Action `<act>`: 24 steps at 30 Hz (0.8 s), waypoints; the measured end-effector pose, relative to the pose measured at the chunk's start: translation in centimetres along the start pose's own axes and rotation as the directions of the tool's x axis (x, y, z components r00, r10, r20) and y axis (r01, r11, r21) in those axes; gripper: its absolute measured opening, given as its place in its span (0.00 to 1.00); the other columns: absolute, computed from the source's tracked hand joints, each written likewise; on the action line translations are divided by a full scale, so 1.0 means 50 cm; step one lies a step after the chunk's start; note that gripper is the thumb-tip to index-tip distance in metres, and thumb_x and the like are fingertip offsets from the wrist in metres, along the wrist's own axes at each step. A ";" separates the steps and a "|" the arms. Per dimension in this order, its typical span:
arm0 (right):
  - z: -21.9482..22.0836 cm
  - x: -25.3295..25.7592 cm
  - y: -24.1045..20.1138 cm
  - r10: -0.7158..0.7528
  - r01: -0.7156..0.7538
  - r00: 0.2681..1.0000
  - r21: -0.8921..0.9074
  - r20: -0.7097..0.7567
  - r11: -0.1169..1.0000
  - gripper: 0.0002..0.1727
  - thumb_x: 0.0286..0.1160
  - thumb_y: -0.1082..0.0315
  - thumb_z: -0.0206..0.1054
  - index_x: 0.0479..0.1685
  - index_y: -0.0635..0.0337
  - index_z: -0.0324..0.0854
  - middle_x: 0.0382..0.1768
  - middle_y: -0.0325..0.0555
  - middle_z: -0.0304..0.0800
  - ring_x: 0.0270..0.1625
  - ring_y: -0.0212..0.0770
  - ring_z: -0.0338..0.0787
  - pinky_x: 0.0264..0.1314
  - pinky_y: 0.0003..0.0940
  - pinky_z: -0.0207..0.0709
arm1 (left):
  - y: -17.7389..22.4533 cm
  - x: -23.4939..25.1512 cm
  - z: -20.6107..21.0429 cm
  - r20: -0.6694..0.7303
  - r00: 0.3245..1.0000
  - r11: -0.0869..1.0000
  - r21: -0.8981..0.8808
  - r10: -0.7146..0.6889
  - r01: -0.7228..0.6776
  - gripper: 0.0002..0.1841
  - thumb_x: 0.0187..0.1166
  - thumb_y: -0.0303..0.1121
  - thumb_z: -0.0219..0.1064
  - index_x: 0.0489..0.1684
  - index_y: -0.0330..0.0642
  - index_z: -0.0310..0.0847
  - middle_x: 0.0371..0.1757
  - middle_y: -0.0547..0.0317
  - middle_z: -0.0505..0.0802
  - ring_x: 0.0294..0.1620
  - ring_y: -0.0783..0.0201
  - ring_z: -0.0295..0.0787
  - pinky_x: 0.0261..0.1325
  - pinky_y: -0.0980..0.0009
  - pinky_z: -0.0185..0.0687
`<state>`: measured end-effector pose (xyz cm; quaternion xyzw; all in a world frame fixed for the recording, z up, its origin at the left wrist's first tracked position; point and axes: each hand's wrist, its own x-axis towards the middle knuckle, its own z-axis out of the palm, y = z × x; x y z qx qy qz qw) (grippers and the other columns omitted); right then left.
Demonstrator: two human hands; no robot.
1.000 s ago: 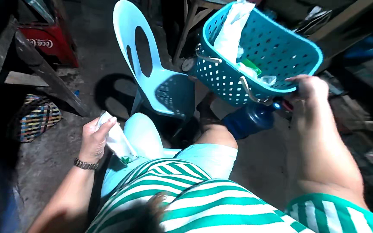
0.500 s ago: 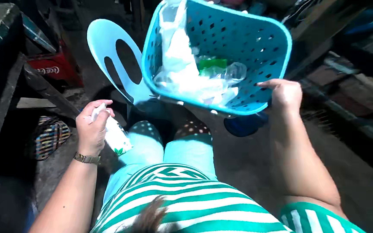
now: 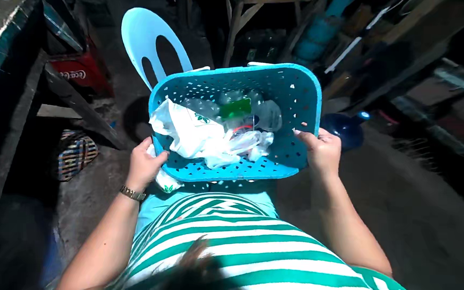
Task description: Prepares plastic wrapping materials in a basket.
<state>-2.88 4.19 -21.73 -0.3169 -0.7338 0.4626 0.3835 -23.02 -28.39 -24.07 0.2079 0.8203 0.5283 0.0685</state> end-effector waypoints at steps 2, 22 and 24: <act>0.007 -0.007 -0.002 -0.052 0.052 0.999 0.006 -0.001 0.999 0.04 0.71 0.68 0.72 0.31 0.55 0.88 0.28 0.28 0.85 0.29 0.19 0.81 0.35 0.22 0.77 | -0.015 -0.012 -0.002 -0.003 1.000 1.000 -0.015 -0.027 0.027 0.15 0.69 0.20 0.74 0.54 0.34 0.82 0.41 0.51 0.91 0.37 0.67 0.89 0.45 0.62 0.87; -0.057 0.001 -0.054 -0.074 0.085 0.988 0.075 -0.139 0.994 0.08 0.66 0.76 0.71 0.26 0.51 0.86 0.22 0.21 0.87 0.26 0.16 0.85 0.35 0.19 0.82 | 0.111 0.016 0.016 -0.208 0.929 0.910 -0.221 0.307 -0.350 0.22 0.62 0.17 0.64 0.58 0.39 0.83 0.41 0.63 0.91 0.35 0.78 0.88 0.37 0.78 0.85; -0.076 -0.004 -0.044 -0.069 0.079 0.985 0.063 -0.157 0.995 0.08 0.66 0.76 0.71 0.25 0.51 0.86 0.21 0.21 0.86 0.26 0.16 0.84 0.35 0.18 0.82 | 0.111 0.011 0.029 -0.171 0.934 0.909 -0.229 0.314 -0.348 0.24 0.62 0.17 0.64 0.62 0.41 0.83 0.43 0.61 0.92 0.36 0.75 0.89 0.37 0.76 0.86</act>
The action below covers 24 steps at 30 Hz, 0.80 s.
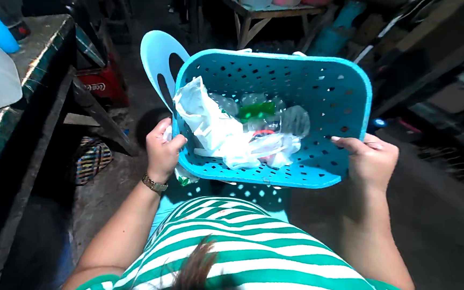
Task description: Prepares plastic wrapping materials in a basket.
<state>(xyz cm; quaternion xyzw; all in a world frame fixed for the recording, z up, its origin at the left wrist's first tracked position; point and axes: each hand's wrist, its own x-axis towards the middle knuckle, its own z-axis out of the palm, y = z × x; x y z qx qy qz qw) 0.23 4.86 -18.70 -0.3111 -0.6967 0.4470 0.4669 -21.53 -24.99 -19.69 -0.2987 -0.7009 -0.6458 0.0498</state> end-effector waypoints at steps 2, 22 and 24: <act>-0.010 -0.005 0.010 0.007 -0.007 1.000 0.004 -0.021 1.000 0.09 0.65 0.77 0.70 0.24 0.51 0.85 0.21 0.21 0.85 0.26 0.16 0.84 0.35 0.18 0.81 | 0.005 -0.003 0.008 0.015 1.000 1.000 -0.008 0.003 -0.003 0.26 0.62 0.17 0.64 0.64 0.41 0.83 0.45 0.61 0.93 0.38 0.75 0.90 0.39 0.75 0.88; -0.020 -0.017 0.040 -0.026 0.029 0.998 0.049 -0.061 0.998 0.08 0.64 0.77 0.72 0.26 0.51 0.86 0.23 0.21 0.88 0.28 0.16 0.86 0.37 0.18 0.83 | 0.039 -0.021 0.007 -0.010 0.994 0.993 0.045 0.109 -0.108 0.28 0.62 0.16 0.65 0.67 0.38 0.82 0.55 0.61 0.92 0.49 0.76 0.90 0.51 0.75 0.89; -0.024 -0.017 0.039 -0.033 0.036 0.997 0.039 -0.064 0.999 0.08 0.64 0.76 0.72 0.26 0.51 0.86 0.23 0.20 0.87 0.28 0.16 0.86 0.36 0.18 0.83 | 0.048 -0.027 0.003 -0.016 0.993 0.991 0.059 0.120 -0.118 0.27 0.62 0.16 0.65 0.67 0.38 0.83 0.55 0.61 0.92 0.49 0.76 0.91 0.52 0.75 0.89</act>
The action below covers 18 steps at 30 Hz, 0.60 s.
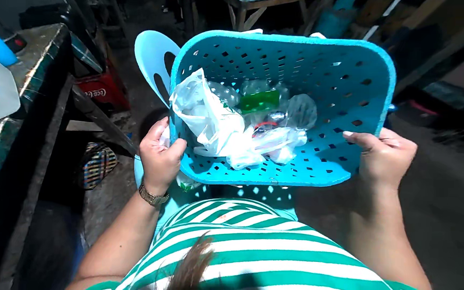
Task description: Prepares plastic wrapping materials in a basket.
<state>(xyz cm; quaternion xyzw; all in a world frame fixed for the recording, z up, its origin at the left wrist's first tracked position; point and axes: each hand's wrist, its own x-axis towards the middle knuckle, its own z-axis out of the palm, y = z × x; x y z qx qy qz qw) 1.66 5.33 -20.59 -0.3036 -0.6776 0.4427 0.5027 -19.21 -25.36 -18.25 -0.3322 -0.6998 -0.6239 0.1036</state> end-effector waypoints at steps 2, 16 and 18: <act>-0.002 0.000 -0.005 -0.012 0.012 1.000 -0.005 0.006 1.000 0.07 0.63 0.76 0.73 0.27 0.51 0.86 0.24 0.20 0.87 0.28 0.15 0.85 0.36 0.18 0.83 | 0.008 -0.003 -0.005 -0.013 1.000 1.000 0.005 0.024 -0.024 0.26 0.62 0.16 0.65 0.65 0.39 0.84 0.52 0.63 0.93 0.47 0.76 0.91 0.50 0.76 0.89; 0.078 0.001 0.086 -0.054 0.054 0.999 0.044 0.005 0.998 0.02 0.63 0.77 0.70 0.32 0.65 0.88 0.33 0.36 0.91 0.38 0.23 0.90 0.47 0.21 0.86 | -0.081 -0.016 -0.001 -0.114 0.992 0.998 0.016 0.062 -0.060 0.22 0.62 0.17 0.66 0.59 0.30 0.84 0.51 0.62 0.91 0.50 0.79 0.87 0.55 0.79 0.86; 0.082 -0.006 0.074 -0.049 0.048 0.998 0.036 0.032 0.998 0.03 0.63 0.77 0.70 0.31 0.65 0.88 0.33 0.36 0.90 0.38 0.23 0.90 0.47 0.21 0.85 | -0.074 -0.018 -0.018 -0.118 0.992 0.999 0.030 0.048 -0.045 0.23 0.61 0.17 0.66 0.61 0.30 0.84 0.52 0.61 0.92 0.51 0.79 0.88 0.55 0.78 0.86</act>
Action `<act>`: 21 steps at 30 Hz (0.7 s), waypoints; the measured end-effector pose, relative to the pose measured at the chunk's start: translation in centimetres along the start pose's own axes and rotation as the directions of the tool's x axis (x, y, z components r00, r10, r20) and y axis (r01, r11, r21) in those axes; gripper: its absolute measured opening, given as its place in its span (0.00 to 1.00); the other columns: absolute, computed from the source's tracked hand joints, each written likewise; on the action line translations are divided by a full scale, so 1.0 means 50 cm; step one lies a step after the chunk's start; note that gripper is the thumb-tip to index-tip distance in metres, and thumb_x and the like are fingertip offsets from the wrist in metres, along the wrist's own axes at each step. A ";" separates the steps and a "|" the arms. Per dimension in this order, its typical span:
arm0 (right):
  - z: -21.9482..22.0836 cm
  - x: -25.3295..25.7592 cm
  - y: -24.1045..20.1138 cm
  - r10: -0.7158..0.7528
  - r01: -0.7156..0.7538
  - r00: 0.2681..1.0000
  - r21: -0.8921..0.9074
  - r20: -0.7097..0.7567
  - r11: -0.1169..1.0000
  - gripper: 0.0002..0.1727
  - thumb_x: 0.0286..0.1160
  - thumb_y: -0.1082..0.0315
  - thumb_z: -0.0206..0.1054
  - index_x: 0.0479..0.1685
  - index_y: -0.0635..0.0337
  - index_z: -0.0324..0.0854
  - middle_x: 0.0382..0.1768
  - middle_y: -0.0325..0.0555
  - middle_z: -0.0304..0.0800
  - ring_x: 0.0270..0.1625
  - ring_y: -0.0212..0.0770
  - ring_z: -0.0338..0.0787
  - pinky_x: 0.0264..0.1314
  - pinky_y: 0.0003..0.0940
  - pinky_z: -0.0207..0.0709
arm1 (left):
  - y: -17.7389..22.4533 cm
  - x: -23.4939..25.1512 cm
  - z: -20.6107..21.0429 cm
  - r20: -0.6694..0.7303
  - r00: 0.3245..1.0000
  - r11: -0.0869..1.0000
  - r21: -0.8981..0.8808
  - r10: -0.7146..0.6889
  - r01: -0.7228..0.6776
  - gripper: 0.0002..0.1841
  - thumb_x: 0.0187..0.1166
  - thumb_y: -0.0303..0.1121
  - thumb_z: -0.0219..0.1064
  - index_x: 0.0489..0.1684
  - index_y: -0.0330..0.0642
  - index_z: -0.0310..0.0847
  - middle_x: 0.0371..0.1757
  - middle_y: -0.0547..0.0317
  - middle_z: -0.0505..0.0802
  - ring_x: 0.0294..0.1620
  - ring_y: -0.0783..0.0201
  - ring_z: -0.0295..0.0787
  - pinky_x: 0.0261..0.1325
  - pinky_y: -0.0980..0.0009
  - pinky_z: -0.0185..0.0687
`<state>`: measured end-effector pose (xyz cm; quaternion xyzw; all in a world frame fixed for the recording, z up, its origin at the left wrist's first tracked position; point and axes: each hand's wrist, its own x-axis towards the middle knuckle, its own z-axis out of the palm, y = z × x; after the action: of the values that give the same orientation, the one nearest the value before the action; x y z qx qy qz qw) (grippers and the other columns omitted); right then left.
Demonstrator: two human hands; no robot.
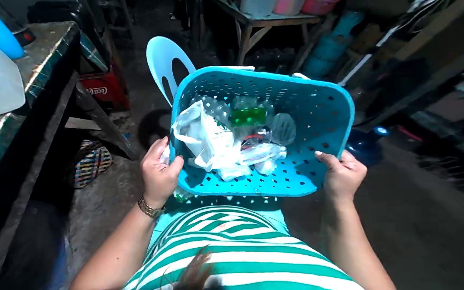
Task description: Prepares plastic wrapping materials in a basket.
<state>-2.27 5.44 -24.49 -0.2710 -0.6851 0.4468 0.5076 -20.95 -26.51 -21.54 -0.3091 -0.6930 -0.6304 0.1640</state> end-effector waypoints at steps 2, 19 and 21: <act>0.002 -0.004 -0.019 -0.031 0.031 0.999 0.010 0.027 0.999 0.03 0.62 0.77 0.70 0.30 0.63 0.88 0.32 0.34 0.91 0.39 0.22 0.90 0.48 0.21 0.85 | 0.007 -0.005 -0.022 0.000 1.000 1.000 0.013 0.002 -0.002 0.23 0.61 0.17 0.66 0.60 0.32 0.84 0.53 0.63 0.92 0.51 0.79 0.88 0.55 0.78 0.87; 0.019 -0.083 -0.089 -0.686 0.754 0.651 -0.176 0.325 0.633 0.08 0.79 0.69 0.65 0.48 0.61 0.85 0.47 0.47 0.90 0.56 0.40 0.88 0.63 0.36 0.81 | -0.058 -0.066 -0.055 0.250 0.968 0.964 0.252 0.016 -0.081 0.25 0.63 0.28 0.76 0.62 0.27 0.82 0.56 0.44 0.92 0.56 0.65 0.90 0.64 0.67 0.85; 0.089 -0.049 -0.104 -0.506 0.712 0.660 -0.248 0.555 0.657 0.11 0.78 0.72 0.64 0.50 0.68 0.89 0.49 0.59 0.93 0.56 0.57 0.91 0.62 0.51 0.83 | -0.061 -0.064 -0.058 0.266 0.964 0.930 0.358 -0.011 -0.088 0.33 0.60 0.32 0.78 0.70 0.28 0.78 0.60 0.40 0.91 0.59 0.54 0.91 0.64 0.53 0.85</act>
<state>-5.17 -0.44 -21.36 -0.0179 -0.9142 0.1232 0.3856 -20.93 -30.10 -25.41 -0.3678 -0.8076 -0.4400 0.1377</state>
